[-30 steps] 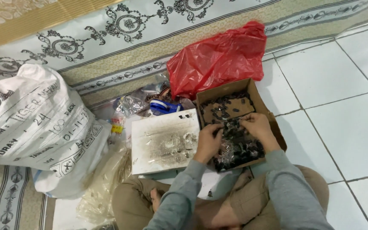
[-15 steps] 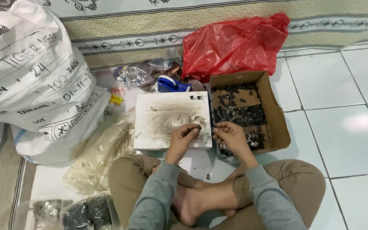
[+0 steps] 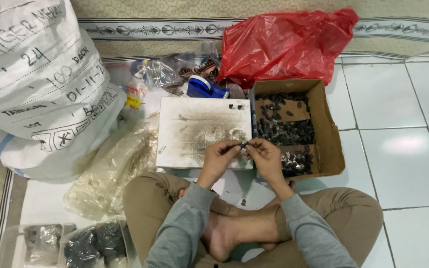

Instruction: The person takes small dark components from a cardboard box and places them onto a white board containing several small bolts, and into small plastic containers.

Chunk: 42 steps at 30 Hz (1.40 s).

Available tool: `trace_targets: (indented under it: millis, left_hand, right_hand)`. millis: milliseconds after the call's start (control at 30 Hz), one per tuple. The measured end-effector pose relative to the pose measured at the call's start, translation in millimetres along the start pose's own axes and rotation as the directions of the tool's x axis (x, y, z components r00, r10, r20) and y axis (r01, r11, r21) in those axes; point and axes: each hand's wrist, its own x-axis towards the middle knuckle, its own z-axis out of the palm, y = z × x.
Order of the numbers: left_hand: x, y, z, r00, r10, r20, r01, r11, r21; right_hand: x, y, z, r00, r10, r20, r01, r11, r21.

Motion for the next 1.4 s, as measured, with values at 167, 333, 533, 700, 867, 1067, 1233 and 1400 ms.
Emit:
trace_targets:
  millis: [167, 333, 533, 700, 867, 1067, 1233, 1400]
  left_hand:
    - [4, -6, -3, 1.0, -0.006, -0.017, 0.007, 0.999, 0.049]
    - [1, 1, -3, 1.0, 0.027, 0.0, -0.027, 0.994, 0.109]
    - [0, 6, -3, 0.998, 0.044, 0.042, -0.049, 0.989, 0.138]
    - [2, 5, 2, 0.996, 0.085, 0.006, -0.085, 0.99, 0.11]
    - [4, 9, 4, 0.995, 0.102, -0.007, -0.101, 0.991, 0.091]
    - [25, 26, -11, 0.967, 0.253, -0.031, -0.215, 0.876, 0.432]
    - [51, 27, -25, 0.937, 0.347, 0.027, -0.256, 0.635, 0.729]
    - [67, 23, -30, 0.928, 0.371, 0.023, -0.227, 0.516, 0.826]
  right_hand:
    - [-3, -9, 4, 1.0, 0.005, 0.011, -0.004, 0.998, -0.063]
    - [-7, -28, 9, 0.999, 0.04, 0.032, -0.034, 0.985, -0.169]
    - [-5, -33, 7, 0.995, 0.091, 0.04, -0.085, 0.989, -0.122]
    - [2, -34, 6, 0.995, 0.093, 0.048, -0.09, 0.994, -0.055]
    - [15, -29, 3, 0.996, 0.017, 0.085, 0.005, 0.968, -0.249]
    - [64, -54, 21, 0.95, -0.189, 0.25, 0.303, 0.759, -0.576]
    - [131, -31, 37, 0.829, -0.312, 0.465, 0.546, 0.272, -0.792]
    - [159, -16, 51, 0.82, -0.254, 0.513, 0.55, 0.095, -0.83]
